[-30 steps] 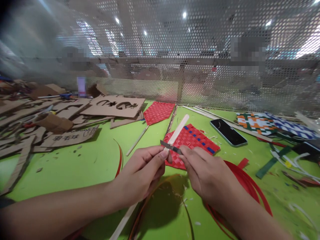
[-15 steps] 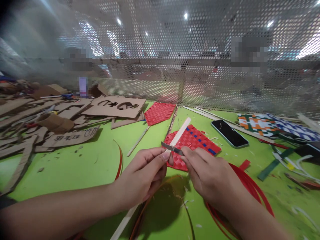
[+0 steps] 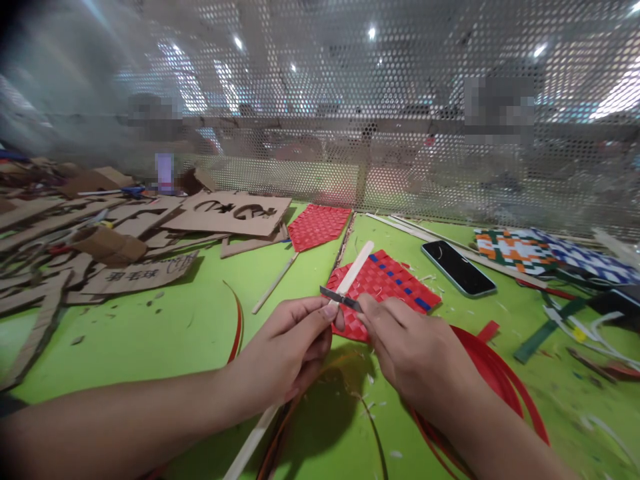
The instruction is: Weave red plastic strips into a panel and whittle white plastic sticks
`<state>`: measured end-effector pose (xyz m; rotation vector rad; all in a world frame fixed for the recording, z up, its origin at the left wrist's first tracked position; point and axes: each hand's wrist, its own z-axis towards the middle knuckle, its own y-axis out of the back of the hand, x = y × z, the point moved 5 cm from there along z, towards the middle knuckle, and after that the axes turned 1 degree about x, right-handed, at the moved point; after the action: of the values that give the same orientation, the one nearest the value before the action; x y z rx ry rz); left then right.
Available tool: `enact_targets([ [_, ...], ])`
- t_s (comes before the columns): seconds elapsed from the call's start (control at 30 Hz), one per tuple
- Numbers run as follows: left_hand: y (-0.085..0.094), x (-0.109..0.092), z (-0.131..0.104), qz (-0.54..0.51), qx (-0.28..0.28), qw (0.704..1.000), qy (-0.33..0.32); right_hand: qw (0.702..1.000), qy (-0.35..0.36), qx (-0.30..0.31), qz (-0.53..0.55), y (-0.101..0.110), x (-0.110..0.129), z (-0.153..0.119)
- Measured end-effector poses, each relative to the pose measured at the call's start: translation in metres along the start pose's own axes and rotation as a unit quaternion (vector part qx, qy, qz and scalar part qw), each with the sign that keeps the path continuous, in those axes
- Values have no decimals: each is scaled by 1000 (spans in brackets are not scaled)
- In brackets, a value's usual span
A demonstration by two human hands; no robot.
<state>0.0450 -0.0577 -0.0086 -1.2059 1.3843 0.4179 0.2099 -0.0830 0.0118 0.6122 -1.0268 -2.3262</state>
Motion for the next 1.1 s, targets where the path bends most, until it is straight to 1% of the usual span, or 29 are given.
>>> enact_targets([
  [0.2, -1, -1, 1, 9, -2, 1000, 0, 998, 35, 8, -48, -1, 3, -2],
  [0.33, 0, 0, 1, 8, -2, 1000, 5, 997, 3, 34, -68, -5, -1, -7],
  [0.4, 2, 2, 1, 10, 1, 1000, 4, 996, 3, 40, -77, -4, -2, -7],
  [0.5, 3, 3, 1, 32, 15, 999, -12, 998, 22, 15, -53, 3, -3, -4],
  [0.6, 2, 2, 0, 57, 29, 997, -30, 1000, 10, 8, -4, 8, -8, 0],
  [0.77, -1, 0, 0, 35, 21, 999, -21, 1000, -19, 2, 19, 6, -9, 2],
  [0.9, -1, -2, -1, 35, 10, 999, -20, 998, -51, 18, 45, 1, -7, 3],
  [1.1, 1, -2, -2, 47, 4, 998, -29, 997, -52, 18, 49, 1, -6, 2],
])
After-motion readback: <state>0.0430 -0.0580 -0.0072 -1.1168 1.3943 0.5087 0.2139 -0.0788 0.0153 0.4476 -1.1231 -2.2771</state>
